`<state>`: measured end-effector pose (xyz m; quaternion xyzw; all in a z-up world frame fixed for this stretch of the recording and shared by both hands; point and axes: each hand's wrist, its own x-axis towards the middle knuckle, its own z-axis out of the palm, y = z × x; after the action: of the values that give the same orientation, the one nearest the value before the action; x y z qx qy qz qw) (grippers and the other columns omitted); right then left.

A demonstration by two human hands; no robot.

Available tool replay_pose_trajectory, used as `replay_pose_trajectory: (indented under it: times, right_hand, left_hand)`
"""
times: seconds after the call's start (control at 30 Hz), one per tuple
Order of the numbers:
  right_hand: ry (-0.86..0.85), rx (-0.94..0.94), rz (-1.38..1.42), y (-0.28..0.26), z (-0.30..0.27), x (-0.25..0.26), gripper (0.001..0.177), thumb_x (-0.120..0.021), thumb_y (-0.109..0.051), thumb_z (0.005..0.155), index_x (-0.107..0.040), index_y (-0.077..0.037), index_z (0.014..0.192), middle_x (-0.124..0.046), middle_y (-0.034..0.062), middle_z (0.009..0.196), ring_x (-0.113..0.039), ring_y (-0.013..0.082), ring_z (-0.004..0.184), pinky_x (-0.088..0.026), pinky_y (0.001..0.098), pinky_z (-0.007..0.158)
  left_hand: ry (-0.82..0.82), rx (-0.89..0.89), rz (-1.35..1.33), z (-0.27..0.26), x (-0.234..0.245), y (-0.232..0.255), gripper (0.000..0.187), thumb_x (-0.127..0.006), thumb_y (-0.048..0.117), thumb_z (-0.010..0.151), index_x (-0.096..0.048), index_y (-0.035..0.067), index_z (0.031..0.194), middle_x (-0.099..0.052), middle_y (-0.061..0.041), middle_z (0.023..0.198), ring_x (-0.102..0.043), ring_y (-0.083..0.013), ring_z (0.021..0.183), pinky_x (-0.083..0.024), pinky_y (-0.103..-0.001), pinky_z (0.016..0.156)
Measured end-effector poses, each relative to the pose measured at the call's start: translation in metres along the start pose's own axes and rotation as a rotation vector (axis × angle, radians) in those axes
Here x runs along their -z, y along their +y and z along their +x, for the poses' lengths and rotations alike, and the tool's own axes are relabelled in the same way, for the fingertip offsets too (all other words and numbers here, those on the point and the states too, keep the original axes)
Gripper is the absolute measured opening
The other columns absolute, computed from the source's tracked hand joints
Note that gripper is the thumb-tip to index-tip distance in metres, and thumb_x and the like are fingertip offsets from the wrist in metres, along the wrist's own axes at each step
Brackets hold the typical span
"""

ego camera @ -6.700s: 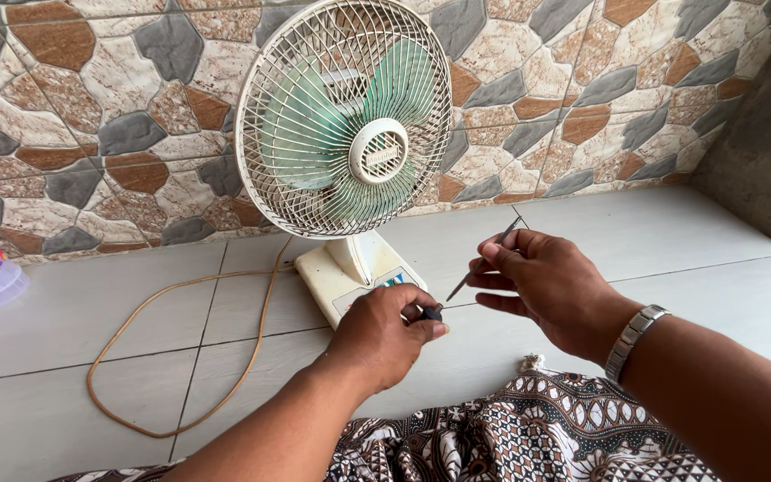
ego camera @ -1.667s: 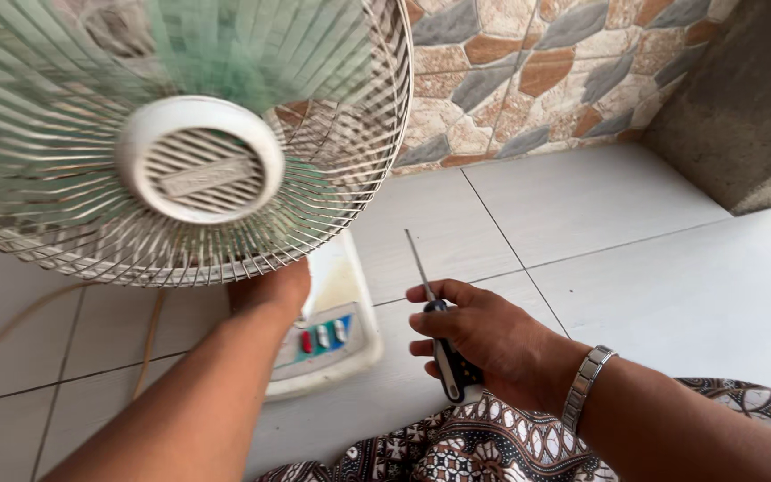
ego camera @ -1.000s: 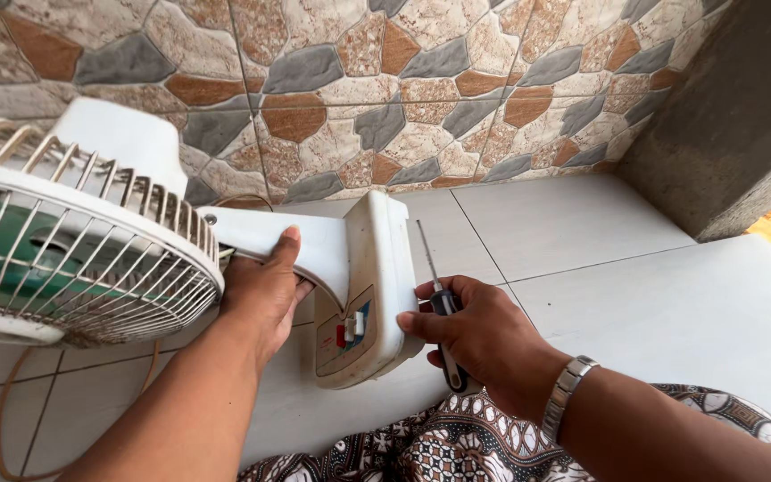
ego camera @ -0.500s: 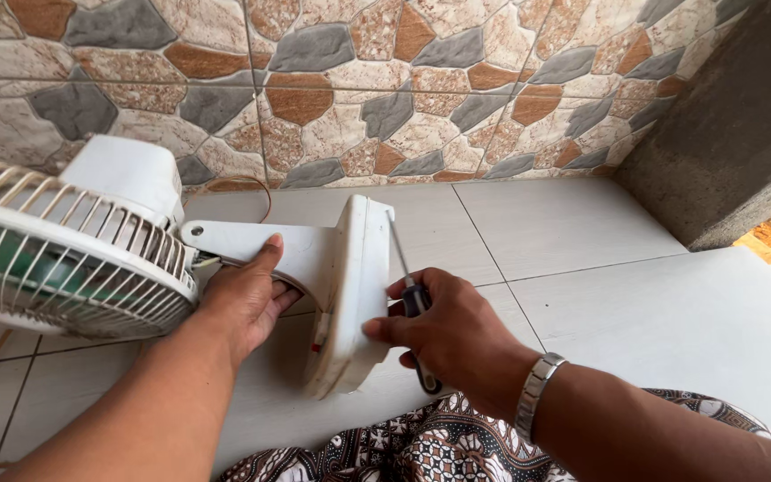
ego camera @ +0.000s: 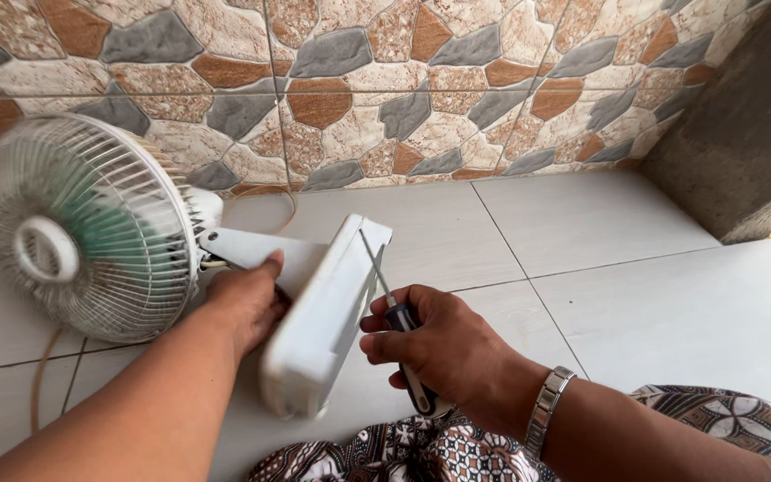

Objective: The person uses a screwdriver to remove screws from the base of a table fan, then detaches the front grille and fan blades. The person continues to unscrew the rear grille and motor housing, leaving the fan partially disassembled on the floor.

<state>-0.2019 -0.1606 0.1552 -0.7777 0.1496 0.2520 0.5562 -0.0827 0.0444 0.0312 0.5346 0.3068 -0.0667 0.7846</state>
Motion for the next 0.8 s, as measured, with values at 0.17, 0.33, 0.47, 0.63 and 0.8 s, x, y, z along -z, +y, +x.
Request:
replay_pose_trajectory:
  times: [0.17,0.33,0.47,0.63,0.8]
  right_hand:
    - [-0.123,-0.025,-0.026,0.012,-0.008,0.005,0.03,-0.072,-0.019,0.09,-0.062,-0.011,0.117,-0.07,0.0035,0.102,-0.066,0.0124,0.088,-0.06,0.0298,0.078]
    - [-0.182,-0.09,0.11,0.026,-0.013,0.02,0.033,-0.068,-0.018,0.091,-0.059,-0.011,0.122,-0.068,0.0043,0.109,-0.067,0.0108,0.093,-0.059,0.0318,0.081]
    - [-0.181,-0.159,0.068,0.033,-0.013,0.028,0.037,-0.064,-0.027,0.096,-0.061,-0.012,0.129,-0.066,0.008,0.104,-0.064,0.0127,0.087,-0.059,0.0313,0.079]
    - [-0.221,-0.149,0.131,0.049,-0.014,0.031,0.041,-0.061,-0.03,0.098,-0.061,-0.011,0.134,-0.062,0.0094,0.095,-0.06,0.0157,0.077,-0.058,0.0299,0.07]
    - [-0.2,-0.109,0.284,0.063,-0.022,0.025,0.04,-0.063,-0.023,0.099,-0.058,-0.007,0.136,-0.061,0.0083,0.095,-0.066,0.0159,0.083,-0.062,0.0306,0.071]
  left_hand:
    - [0.152,-0.047,0.534,-0.004,0.014,0.003,0.053,-0.077,0.041,0.09,-0.072,-0.004,0.118,-0.076,-0.019,0.113,-0.073,-0.0295,0.096,-0.054,-0.039,0.087]
    - [0.097,-0.012,0.59,-0.009,0.014,0.01,0.053,-0.076,0.039,0.091,-0.073,-0.006,0.118,-0.078,-0.019,0.111,-0.075,-0.0298,0.094,-0.057,-0.04,0.082]
    - [-0.066,0.081,0.52,-0.025,0.017,0.02,0.051,-0.069,0.04,0.093,-0.07,-0.003,0.119,-0.078,-0.02,0.106,-0.074,-0.0294,0.088,-0.06,-0.043,0.077]
    - [-0.116,0.058,0.696,-0.061,0.011,0.035,0.056,-0.057,0.053,0.096,-0.067,0.003,0.121,-0.077,-0.018,0.107,-0.072,-0.0293,0.093,-0.058,-0.045,0.081]
    - [-0.148,-0.232,1.156,-0.1,-0.01,0.041,0.076,-0.05,0.067,0.092,-0.075,0.003,0.124,-0.076,-0.015,0.121,-0.074,-0.0264,0.107,-0.054,-0.041,0.093]
